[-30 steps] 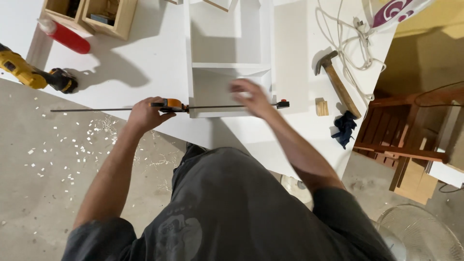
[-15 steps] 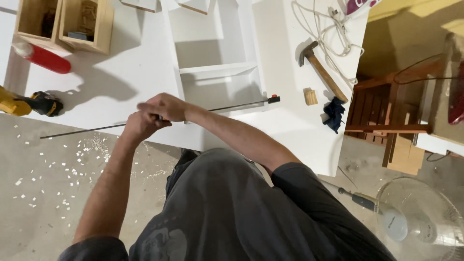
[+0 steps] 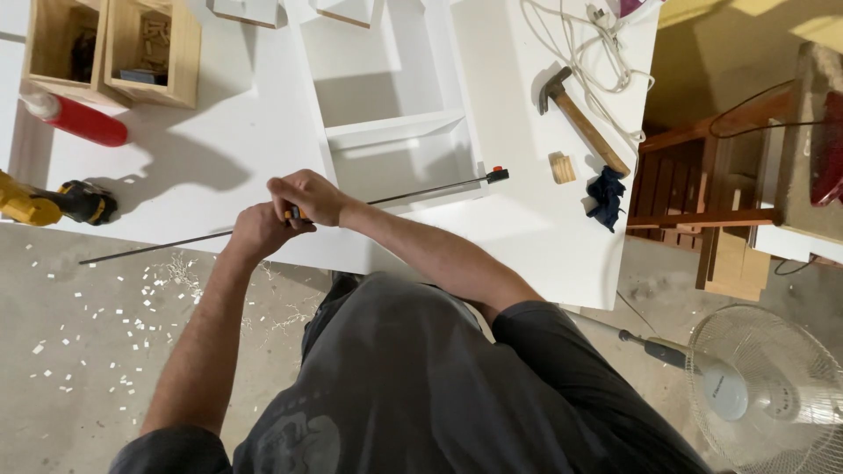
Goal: Assembling a white wooden shelf unit using glue, a hammer, a power drill, and clamps
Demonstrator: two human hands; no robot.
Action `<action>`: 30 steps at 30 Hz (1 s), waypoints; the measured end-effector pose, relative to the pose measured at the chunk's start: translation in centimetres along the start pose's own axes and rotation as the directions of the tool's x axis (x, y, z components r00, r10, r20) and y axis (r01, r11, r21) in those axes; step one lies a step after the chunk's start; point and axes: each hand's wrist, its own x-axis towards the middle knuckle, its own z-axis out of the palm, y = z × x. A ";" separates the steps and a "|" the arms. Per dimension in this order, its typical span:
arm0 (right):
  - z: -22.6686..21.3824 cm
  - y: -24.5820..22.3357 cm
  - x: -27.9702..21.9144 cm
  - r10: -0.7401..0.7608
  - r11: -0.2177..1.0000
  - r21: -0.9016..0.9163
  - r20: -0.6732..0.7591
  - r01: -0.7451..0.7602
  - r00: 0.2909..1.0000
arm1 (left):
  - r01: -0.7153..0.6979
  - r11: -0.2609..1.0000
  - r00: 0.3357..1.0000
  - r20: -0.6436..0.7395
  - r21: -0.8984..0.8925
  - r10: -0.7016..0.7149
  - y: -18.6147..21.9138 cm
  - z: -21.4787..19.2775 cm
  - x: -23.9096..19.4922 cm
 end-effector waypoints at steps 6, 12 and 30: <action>0.0 1.8 0.4 -0.022 1.000 0.008 -0.039 0.023 0.999 | -0.013 0.997 1.000 -0.020 -0.073 0.012 -0.3 0.4 0.1; -2.4 3.0 -4.2 -0.153 0.988 -0.011 -0.159 0.153 0.975 | -0.098 0.971 0.978 -0.200 -0.217 0.055 0.3 1.1 -1.8; -21.4 9.1 -26.4 0.494 0.822 0.177 -0.694 -0.541 0.523 | 0.330 0.467 0.893 0.110 -0.820 -0.437 14.0 1.3 -4.4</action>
